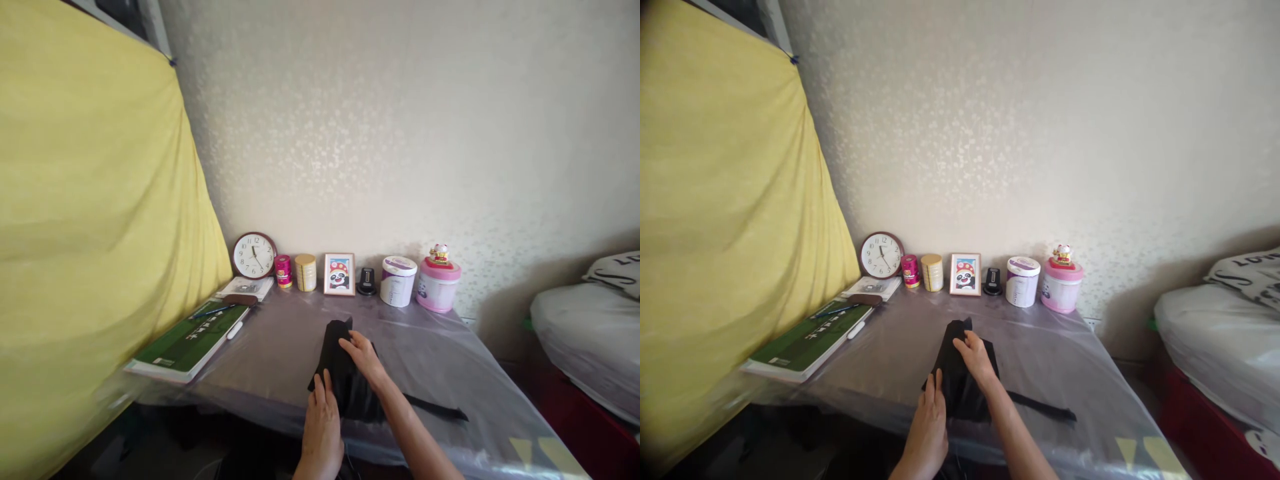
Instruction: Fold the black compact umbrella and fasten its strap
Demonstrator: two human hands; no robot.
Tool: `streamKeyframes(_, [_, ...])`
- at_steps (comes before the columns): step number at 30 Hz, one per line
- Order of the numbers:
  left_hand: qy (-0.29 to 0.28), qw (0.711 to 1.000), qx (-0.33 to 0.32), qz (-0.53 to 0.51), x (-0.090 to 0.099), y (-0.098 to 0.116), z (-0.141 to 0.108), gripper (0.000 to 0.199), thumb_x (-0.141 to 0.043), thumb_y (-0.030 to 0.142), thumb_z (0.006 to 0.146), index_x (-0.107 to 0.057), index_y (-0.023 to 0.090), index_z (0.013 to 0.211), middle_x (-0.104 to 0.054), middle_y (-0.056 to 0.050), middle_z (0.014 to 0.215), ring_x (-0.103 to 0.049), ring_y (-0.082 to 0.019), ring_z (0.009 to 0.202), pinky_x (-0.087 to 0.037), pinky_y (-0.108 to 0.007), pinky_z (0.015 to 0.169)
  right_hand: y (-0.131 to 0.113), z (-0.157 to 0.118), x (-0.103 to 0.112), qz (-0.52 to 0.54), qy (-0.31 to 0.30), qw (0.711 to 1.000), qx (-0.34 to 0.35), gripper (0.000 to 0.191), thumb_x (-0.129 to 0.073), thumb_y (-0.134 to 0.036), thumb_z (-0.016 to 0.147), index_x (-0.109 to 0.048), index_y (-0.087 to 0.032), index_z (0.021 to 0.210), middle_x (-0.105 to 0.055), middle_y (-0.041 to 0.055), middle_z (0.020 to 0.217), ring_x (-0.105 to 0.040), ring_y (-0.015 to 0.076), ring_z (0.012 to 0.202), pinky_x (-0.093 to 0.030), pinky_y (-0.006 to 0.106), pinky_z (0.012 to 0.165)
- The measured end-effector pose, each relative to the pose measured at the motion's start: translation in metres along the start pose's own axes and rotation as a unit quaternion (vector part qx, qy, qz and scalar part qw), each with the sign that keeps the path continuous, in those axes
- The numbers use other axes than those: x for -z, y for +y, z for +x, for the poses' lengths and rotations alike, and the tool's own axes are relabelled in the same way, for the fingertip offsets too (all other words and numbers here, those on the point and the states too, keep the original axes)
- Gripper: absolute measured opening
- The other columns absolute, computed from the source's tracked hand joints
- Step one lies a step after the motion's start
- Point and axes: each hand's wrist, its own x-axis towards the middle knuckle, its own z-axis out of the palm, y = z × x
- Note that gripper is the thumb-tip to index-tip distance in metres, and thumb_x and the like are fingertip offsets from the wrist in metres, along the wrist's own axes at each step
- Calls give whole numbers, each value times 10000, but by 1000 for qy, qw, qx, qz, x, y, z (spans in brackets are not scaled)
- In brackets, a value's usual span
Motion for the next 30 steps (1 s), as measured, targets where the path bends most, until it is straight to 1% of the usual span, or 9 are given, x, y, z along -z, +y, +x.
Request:
streamKeyframes(4, [3,1000,-1,6,-6,-6,1,780,-419,-35,589,-227,29,1342,-145,-222,1425,-296,-277,1262,-253,-350,1029,10,13,-28,59,-38,997,-10,286,-532,-369,726,-577,-166,923,-623,24,732,-584,160,671,-454,253,575])
streamKeyframes(8, [8,1000,3,-5,-10,-9,3,700,-395,-18,624,-294,21,1315,-197,-210,1418,-272,-260,1279,-224,-341,1042,20,19,-38,-37,-37,999,-8,296,-526,-300,746,-561,-149,999,-619,23,755,-581,162,734,-441,257,619])
streamKeyframes(12, [7,999,2,-49,-7,-14,4,742,-379,-5,641,-162,-3,1350,-173,-178,1434,-194,-212,1313,-184,-294,1060,20,22,-38,-109,-52,993,0,291,-529,-283,761,-556,-152,1020,-611,2,703,-578,145,714,-423,248,633])
streamKeyframes(15, [36,993,-25,-110,-2,-23,-1,837,-404,33,651,30,23,1367,-145,-151,1448,-190,-168,1315,-209,-244,1044,17,22,-38,-102,-82,991,-4,277,-485,-322,791,-556,-146,993,-610,-9,623,-577,131,586,-419,244,565])
streamKeyframes(17, [57,990,-36,-121,1,-28,-6,844,-420,85,681,60,75,1375,-199,-140,1434,-246,-183,1294,-246,-271,1031,13,21,-38,-74,-116,990,-10,279,-415,-363,827,-552,-154,951,-639,7,640,-597,132,579,-426,239,548])
streamKeyframes(20, [98,991,-37,-80,6,-32,-12,715,-434,170,727,-150,187,1383,-290,-118,1387,-306,-251,1253,-257,-382,1028,8,16,-38,-45,-162,986,-3,321,-336,-409,859,-551,-171,868,-678,29,702,-621,130,643,-435,227,570])
streamKeyframes(24, [150,979,-119,-63,11,-29,-8,498,-458,277,763,-423,267,1260,-354,-72,1343,-315,-271,1238,-266,-423,1026,4,12,-39,-87,-193,976,49,330,-342,-400,864,-588,-180,851,-697,24,760,-607,115,646,-435,224,612])
streamKeyframes(27, [170,975,-134,-57,6,-28,0,528,-475,279,744,-408,255,1267,-364,-79,1336,-347,-280,1214,-300,-469,1000,4,10,-39,-123,-213,966,80,299,-361,-356,864,-614,-197,884,-701,12,777,-606,119,664,-438,226,630])
streamKeyframes(30, [148,981,-110,-56,-11,-31,7,663,-496,225,685,-316,218,1324,-250,-114,1409,-319,-291,1240,-329,-454,983,2,5,-38,-151,-219,956,120,263,-378,-294,864,-623,-219,927,-700,-4,787,-614,122,711,-443,229,675])
